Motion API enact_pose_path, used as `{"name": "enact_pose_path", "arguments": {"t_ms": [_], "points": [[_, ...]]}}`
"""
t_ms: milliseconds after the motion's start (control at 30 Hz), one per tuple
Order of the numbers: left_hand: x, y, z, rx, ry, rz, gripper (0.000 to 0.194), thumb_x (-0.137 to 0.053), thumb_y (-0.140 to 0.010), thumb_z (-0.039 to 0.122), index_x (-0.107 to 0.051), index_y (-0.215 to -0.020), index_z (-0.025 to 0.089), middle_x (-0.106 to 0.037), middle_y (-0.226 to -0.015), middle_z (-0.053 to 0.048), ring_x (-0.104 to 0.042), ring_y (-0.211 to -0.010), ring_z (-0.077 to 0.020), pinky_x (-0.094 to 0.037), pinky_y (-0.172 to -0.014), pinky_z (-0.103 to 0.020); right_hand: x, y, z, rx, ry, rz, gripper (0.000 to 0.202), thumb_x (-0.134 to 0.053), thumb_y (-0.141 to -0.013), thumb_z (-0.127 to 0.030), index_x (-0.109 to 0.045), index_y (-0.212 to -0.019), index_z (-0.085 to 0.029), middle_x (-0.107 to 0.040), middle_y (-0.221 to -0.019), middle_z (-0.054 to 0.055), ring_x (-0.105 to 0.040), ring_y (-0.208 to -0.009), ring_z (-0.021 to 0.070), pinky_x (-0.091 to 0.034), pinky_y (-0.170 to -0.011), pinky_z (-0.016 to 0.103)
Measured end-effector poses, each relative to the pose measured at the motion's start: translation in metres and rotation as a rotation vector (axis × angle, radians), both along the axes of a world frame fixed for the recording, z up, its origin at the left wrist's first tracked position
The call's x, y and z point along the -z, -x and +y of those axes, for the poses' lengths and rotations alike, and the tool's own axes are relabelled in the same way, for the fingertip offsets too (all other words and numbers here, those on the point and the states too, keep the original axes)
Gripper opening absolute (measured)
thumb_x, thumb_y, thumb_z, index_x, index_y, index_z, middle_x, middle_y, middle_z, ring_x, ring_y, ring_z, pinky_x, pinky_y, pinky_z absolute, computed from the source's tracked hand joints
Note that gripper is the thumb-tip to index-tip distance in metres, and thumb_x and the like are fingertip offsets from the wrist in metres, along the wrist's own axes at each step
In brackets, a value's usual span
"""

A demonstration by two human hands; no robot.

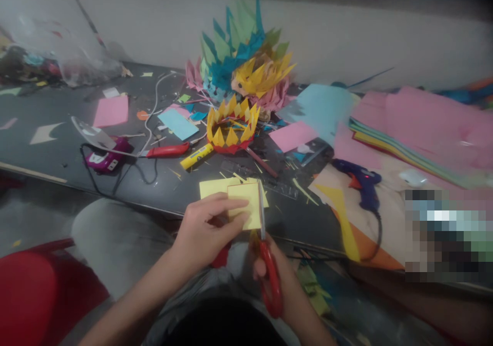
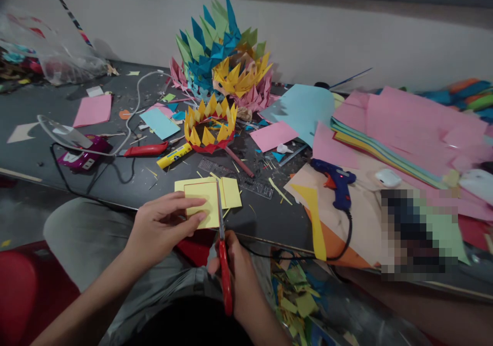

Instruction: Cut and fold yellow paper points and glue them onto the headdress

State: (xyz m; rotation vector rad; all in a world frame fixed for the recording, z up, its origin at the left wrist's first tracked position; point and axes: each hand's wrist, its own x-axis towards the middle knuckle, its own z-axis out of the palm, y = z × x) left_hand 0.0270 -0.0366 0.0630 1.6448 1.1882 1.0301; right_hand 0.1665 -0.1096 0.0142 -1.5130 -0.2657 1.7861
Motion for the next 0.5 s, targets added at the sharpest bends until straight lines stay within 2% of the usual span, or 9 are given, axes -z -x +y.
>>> {"name": "enact_pose_path", "arguments": {"t_ms": [167, 267, 300, 367, 433, 500], "points": [[0.003, 0.000, -0.001, -0.021, 0.001, 0.001, 0.014, -0.063, -0.074, 0.021, -0.071, -0.085, 0.018, -0.061, -0.070, 0.000, -0.051, -0.048, -0.0048, -0.041, -0.040, -0.015, 0.005, -0.003, 0.005, 0.028, 0.012, 0.028, 0.048, -0.051, -0.070, -0.065, -0.049, -0.063, -0.018, -0.045, -0.041, -0.006, -0.036, -0.035, 0.0054, -0.025, -0.036, 0.018], [0.007, 0.012, 0.006, -0.124, 0.010, 0.017, 0.016, -0.064, -0.074, 0.025, -0.071, -0.085, 0.016, -0.065, -0.080, -0.003, -0.054, -0.053, -0.0058, -0.045, -0.044, -0.015, -0.001, -0.021, 0.009, 0.055, -0.046, -0.084, 0.044, -0.052, -0.070, -0.062, -0.051, -0.070, -0.018, -0.049, -0.046, -0.005, -0.038, -0.038, 0.0061, -0.028, -0.038, 0.018], [0.009, 0.019, 0.009, -0.171, 0.016, 0.023, 0.017, -0.064, -0.074, 0.027, -0.071, -0.085, 0.016, -0.066, -0.083, -0.004, -0.056, -0.055, -0.0068, -0.047, -0.047, -0.016, -0.004, -0.031, 0.010, 0.044, -0.084, -0.190, 0.042, -0.053, -0.068, -0.061, -0.052, -0.073, -0.019, -0.051, -0.048, -0.005, -0.040, -0.040, 0.0069, -0.029, -0.039, 0.018], [0.014, 0.036, 0.018, -0.273, 0.052, 0.047, 0.021, -0.060, -0.076, 0.030, -0.069, -0.086, 0.014, -0.067, -0.083, -0.004, -0.059, -0.061, -0.0097, -0.051, -0.052, -0.019, -0.010, -0.053, 0.012, -0.048, -0.194, -0.535, 0.040, -0.065, -0.060, -0.054, -0.053, -0.077, -0.020, -0.056, -0.056, -0.003, -0.047, -0.046, 0.0101, -0.032, -0.042, 0.020], [0.020, 0.053, 0.027, -0.319, 0.104, 0.101, 0.025, -0.057, -0.077, 0.034, -0.066, -0.089, 0.014, -0.067, -0.084, -0.004, -0.060, -0.063, -0.0117, -0.052, -0.054, -0.021, -0.015, -0.077, 0.015, -0.126, -0.258, -0.937, 0.042, -0.069, -0.053, -0.054, -0.055, -0.075, -0.021, -0.061, -0.064, 0.001, -0.053, -0.054, 0.0155, -0.036, -0.047, 0.024], [0.028, 0.067, 0.036, -0.302, 0.087, 0.262, 0.023, -0.052, -0.079, 0.031, -0.064, -0.088, 0.014, -0.066, -0.084, -0.004, -0.061, -0.069, -0.0136, -0.051, -0.059, -0.022, -0.017, -0.097, 0.019, -0.207, -0.222, -1.293, 0.046, -0.066, -0.054, -0.059, -0.058, -0.076, -0.020, -0.063, -0.070, 0.006, -0.057, -0.059, 0.0212, -0.037, -0.050, 0.029]]}}
